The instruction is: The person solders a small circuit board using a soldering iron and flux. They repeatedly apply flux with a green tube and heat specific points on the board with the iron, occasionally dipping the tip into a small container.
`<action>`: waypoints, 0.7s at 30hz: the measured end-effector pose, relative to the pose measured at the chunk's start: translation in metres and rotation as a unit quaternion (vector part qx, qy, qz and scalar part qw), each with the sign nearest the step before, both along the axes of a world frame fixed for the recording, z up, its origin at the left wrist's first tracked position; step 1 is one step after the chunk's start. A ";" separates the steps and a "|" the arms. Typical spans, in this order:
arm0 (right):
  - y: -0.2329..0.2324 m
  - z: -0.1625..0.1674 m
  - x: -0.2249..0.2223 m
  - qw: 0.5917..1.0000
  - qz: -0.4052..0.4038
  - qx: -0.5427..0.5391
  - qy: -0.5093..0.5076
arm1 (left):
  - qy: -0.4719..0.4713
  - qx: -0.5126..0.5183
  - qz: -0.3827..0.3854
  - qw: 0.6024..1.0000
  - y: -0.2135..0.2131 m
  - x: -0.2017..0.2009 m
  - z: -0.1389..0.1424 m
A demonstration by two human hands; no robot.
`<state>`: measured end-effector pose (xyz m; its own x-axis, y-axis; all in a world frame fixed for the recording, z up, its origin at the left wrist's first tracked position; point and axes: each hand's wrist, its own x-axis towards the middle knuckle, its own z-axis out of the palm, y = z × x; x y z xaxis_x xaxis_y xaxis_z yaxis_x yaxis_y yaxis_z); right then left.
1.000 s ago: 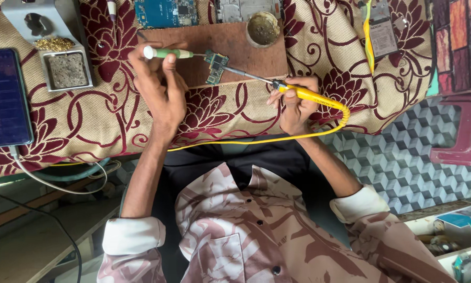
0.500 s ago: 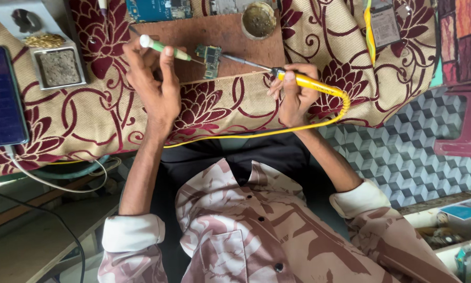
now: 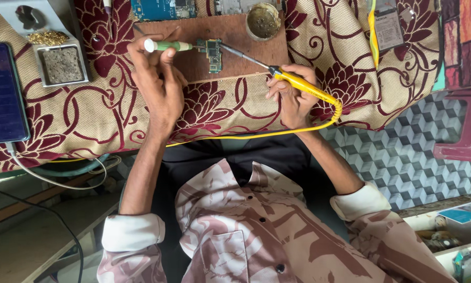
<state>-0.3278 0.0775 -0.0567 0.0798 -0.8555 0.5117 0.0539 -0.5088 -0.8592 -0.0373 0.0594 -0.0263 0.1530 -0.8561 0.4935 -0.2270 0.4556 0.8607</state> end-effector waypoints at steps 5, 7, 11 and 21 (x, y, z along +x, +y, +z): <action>-0.002 0.001 0.001 0.999 -0.034 0.008 -0.009 | -0.020 -0.003 0.013 1.000 -0.001 -0.001 0.001; -0.003 0.001 0.001 1.000 -0.016 -0.021 -0.017 | -0.022 -0.002 0.018 1.000 -0.001 -0.001 0.001; -0.006 0.000 -0.002 0.997 -0.035 0.005 -0.073 | 0.000 -0.010 0.002 1.000 0.000 0.000 0.002; -0.008 0.007 -0.003 0.995 -0.019 0.053 -0.084 | -0.001 0.034 0.013 0.999 0.003 -0.003 0.005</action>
<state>-0.3306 0.0696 -0.0501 -0.0334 -0.9059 0.4221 0.1832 -0.4208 -0.8885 -0.0408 0.0620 -0.0216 0.1742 -0.8838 0.4342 -0.2398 0.3896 0.8892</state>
